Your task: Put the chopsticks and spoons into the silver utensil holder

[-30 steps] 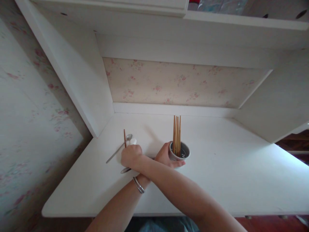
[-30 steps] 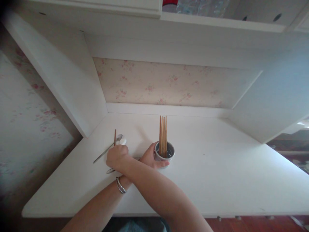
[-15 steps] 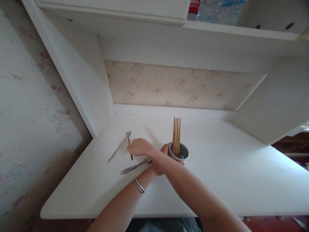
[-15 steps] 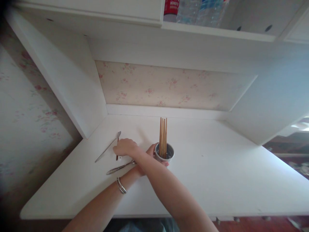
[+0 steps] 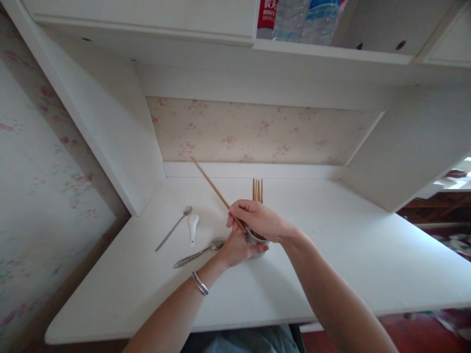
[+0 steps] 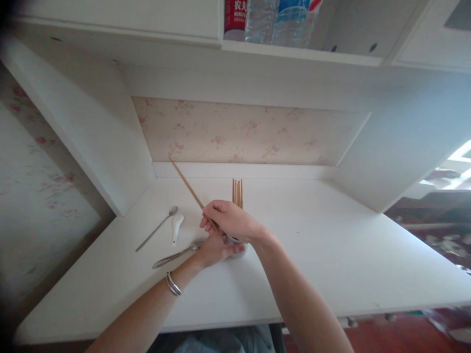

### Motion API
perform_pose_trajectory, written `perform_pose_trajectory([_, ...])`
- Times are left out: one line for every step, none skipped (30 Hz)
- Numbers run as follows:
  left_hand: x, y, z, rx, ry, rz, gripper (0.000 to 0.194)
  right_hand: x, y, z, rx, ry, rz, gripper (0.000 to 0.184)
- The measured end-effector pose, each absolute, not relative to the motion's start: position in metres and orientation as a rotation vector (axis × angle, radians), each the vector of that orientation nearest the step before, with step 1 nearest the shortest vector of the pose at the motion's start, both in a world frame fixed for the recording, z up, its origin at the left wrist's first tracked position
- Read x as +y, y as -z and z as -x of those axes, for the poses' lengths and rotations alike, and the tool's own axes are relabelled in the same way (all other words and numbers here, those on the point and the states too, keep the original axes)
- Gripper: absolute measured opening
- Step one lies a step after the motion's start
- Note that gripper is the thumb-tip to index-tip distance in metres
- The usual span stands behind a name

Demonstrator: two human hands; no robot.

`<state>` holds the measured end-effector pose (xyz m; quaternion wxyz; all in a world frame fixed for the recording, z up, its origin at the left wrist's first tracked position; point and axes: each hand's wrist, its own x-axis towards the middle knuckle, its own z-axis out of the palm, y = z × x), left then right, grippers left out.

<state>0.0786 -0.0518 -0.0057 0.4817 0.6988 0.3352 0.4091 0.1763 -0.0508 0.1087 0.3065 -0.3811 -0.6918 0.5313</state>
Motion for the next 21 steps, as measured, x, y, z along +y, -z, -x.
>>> perform_pose_trajectory([-0.052, 0.006, -0.079, 0.783, -1.021, -1.669, 0.062, -0.054, -0.107, -0.185, -1.692, -1.415, 0.946, 0.019])
perform_pose_trajectory([-0.051, 0.007, -0.080, 0.754, -1.033, -1.631, 0.066, -0.056, -0.105, -0.194, -1.569, -1.404, 0.884, 0.020])
perform_pose_trajectory([-0.051, 0.008, -0.081, 0.739, -1.040, -1.593, 0.070, -0.057, -0.103, -0.203, -1.467, -1.377, 0.828, 0.029])
perform_pose_trajectory([-0.051, 0.009, -0.082, 0.740, -1.046, -1.559, 0.073, -0.057, -0.102, -0.211, -1.388, -1.338, 0.786, 0.040])
perform_pose_trajectory([-0.051, 0.010, -0.083, 0.748, -1.047, -1.536, 0.075, -0.056, -0.101, -0.220, -1.330, -1.291, 0.767, 0.050])
perform_pose_trajectory([-0.051, 0.011, -0.083, 0.757, -1.046, -1.523, 0.077, -0.055, -0.101, -0.227, -1.288, -1.246, 0.773, 0.056])
perform_pose_trajectory([-0.051, 0.011, -0.083, 0.769, -1.048, -1.517, 0.078, -0.053, -0.100, -0.234, -1.255, -1.205, 0.802, 0.057])
perform_pose_trajectory([-0.051, 0.011, -0.084, 0.782, -1.052, -1.515, 0.080, -0.050, -0.099, -0.241, -1.231, -1.169, 0.848, 0.054])
perform_pose_trajectory([-0.051, 0.011, -0.084, 0.790, -1.056, -1.515, 0.080, -0.047, -0.098, -0.246, -1.210, -1.136, 0.908, 0.047])
perform_pose_trajectory([-0.051, 0.010, -0.084, 0.790, -1.059, -1.516, 0.080, -0.044, -0.096, -0.250, -1.190, -1.106, 0.974, 0.039])
perform_pose_trajectory([-0.052, 0.010, -0.084, 0.783, -1.059, -1.515, 0.080, -0.041, -0.093, -0.253, -1.172, -1.077, 1.037, 0.034])
perform_pose_trajectory([-0.052, 0.009, -0.084, 0.769, -1.057, -1.511, 0.079, -0.039, -0.089, -0.255, -1.159, -1.048, 1.091, 0.031])
perform_pose_trajectory([-0.052, 0.009, -0.085, 0.755, -1.054, -1.505, 0.078, -0.037, -0.085, -0.256, -1.155, -1.019, 1.136, 0.030])
perform_pose_trajectory([-0.052, 0.009, -0.085, 0.743, -1.053, -1.497, 0.078, -0.035, -0.079, -0.257, -1.162, -0.990, 1.176, 0.031])
perform_pose_trajectory([-0.051, 0.009, -0.085, 0.734, -1.050, -1.492, 0.079, -0.034, -0.074, -0.257, -1.185, -0.962, 1.212, 0.032])
perform_pose_trajectory([-0.051, 0.010, -0.085, 0.728, -1.049, -1.489, 0.079, -0.034, -0.068, -0.256, -1.221, -0.934, 1.247, 0.033])
perform_pose_trajectory([-0.050, 0.010, -0.085, 0.725, -1.048, -1.490, 0.080, -0.034, -0.063, -0.255, -1.268, -0.900, 1.287, 0.035])
perform_pose_trajectory([-0.050, 0.011, -0.085, 0.723, -1.048, -1.491, 0.081, -0.035, -0.059, -0.254, -1.325, -0.858, 1.330, 0.036])
perform_pose_trajectory([-0.049, 0.012, -0.085, 0.724, -1.049, -1.489, 0.082, -0.036, -0.055, -0.253, -1.398, -0.810, 1.376, 0.037])
perform_pose_trajectory([-0.049, 0.013, -0.085, 0.723, -1.041, -1.478, 0.083, -0.037, -0.052, -0.253, -1.482, -0.753, 1.418, 0.037])
perform_pose_trajectory([-0.048, 0.014, -0.085, 0.725, -1.033, -1.463, 0.084, -0.039, -0.050, -0.252, -1.568, -0.691, 1.457, 0.038])
